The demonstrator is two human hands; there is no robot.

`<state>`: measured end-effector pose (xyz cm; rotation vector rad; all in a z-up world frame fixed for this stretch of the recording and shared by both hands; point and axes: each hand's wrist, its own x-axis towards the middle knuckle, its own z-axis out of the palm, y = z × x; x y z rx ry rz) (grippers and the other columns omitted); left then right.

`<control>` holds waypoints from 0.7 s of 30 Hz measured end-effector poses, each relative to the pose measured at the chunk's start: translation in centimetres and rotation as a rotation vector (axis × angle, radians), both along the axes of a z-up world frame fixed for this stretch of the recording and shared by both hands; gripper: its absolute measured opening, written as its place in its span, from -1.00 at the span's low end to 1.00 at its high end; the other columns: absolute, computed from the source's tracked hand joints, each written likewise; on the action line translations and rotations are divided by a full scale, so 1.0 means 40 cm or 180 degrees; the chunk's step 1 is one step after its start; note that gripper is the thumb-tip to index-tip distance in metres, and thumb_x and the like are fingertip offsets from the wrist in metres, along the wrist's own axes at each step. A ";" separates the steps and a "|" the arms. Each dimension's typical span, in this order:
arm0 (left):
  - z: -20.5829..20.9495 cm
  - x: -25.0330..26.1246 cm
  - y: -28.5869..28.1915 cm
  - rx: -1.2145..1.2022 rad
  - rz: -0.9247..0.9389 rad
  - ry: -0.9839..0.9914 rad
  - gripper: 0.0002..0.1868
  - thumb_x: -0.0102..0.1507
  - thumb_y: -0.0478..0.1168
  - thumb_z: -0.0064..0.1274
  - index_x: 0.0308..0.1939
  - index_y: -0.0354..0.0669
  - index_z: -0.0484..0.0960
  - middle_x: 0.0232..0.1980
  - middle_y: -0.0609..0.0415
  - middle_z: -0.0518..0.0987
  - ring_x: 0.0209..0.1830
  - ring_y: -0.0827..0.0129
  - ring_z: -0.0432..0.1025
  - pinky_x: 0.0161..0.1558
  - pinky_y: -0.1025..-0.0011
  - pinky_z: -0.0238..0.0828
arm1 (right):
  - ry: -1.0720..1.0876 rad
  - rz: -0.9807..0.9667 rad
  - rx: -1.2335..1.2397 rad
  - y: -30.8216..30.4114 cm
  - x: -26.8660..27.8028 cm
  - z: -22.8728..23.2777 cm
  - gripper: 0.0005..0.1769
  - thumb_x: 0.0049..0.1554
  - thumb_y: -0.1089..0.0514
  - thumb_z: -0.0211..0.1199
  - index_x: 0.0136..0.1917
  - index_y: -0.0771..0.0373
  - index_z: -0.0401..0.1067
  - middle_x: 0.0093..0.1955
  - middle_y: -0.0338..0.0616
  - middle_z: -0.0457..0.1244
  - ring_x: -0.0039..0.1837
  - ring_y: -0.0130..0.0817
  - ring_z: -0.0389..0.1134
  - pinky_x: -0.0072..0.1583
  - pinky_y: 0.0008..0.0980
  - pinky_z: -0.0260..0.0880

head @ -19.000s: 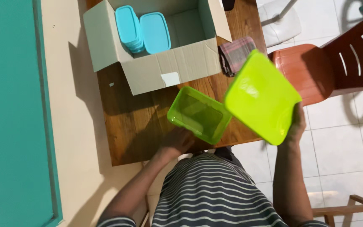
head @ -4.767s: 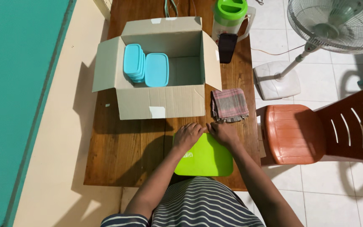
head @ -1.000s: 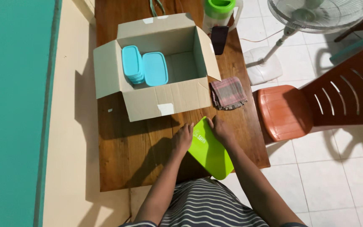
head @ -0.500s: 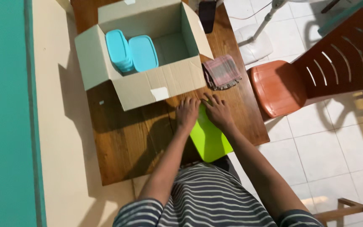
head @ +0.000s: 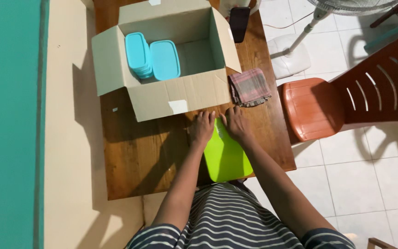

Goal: The person opens a cardboard box and places several plastic containers with lids inside. They handle clear and green containers, aligning lids and stacking them before closing the box flaps.

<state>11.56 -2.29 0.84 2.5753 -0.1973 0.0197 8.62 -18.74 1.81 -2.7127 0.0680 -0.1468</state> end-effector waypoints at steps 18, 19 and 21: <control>-0.007 0.047 -0.289 0.0062 -0.0828 -0.0096 -0.60 0.45 0.16 -0.26 -0.09 -0.07 0.42 -0.26 -0.21 0.63 -0.31 -0.16 0.55 -0.32 -0.06 0.50 | 0.0287 0.0437 -0.0208 -0.348 0.034 0.009 -0.54 0.35 -0.17 -0.07 0.19 0.25 0.31 0.04 0.25 0.36 0.01 0.24 0.39 0.06 0.19 0.36; 0.002 0.058 -0.306 0.0195 -0.0922 -0.0184 -0.62 0.46 0.15 -0.24 -0.08 -0.05 0.43 -0.26 -0.17 0.64 -0.31 -0.14 0.55 -0.32 -0.05 0.50 | 0.0137 0.0526 -0.0167 -0.355 0.043 0.006 -0.52 0.34 -0.19 -0.05 0.18 0.27 0.30 0.03 0.26 0.36 0.02 0.23 0.39 0.05 0.18 0.36; 0.011 0.070 -0.338 0.0454 -0.1122 -0.0309 -0.66 0.47 0.13 -0.22 -0.04 -0.01 0.45 -0.26 -0.09 0.65 -0.31 -0.11 0.55 -0.32 -0.03 0.49 | 0.0489 0.0206 0.0127 -0.378 0.031 0.002 -0.54 0.32 -0.17 -0.01 0.22 0.24 0.30 0.04 0.26 0.35 0.02 0.27 0.37 0.03 0.18 0.34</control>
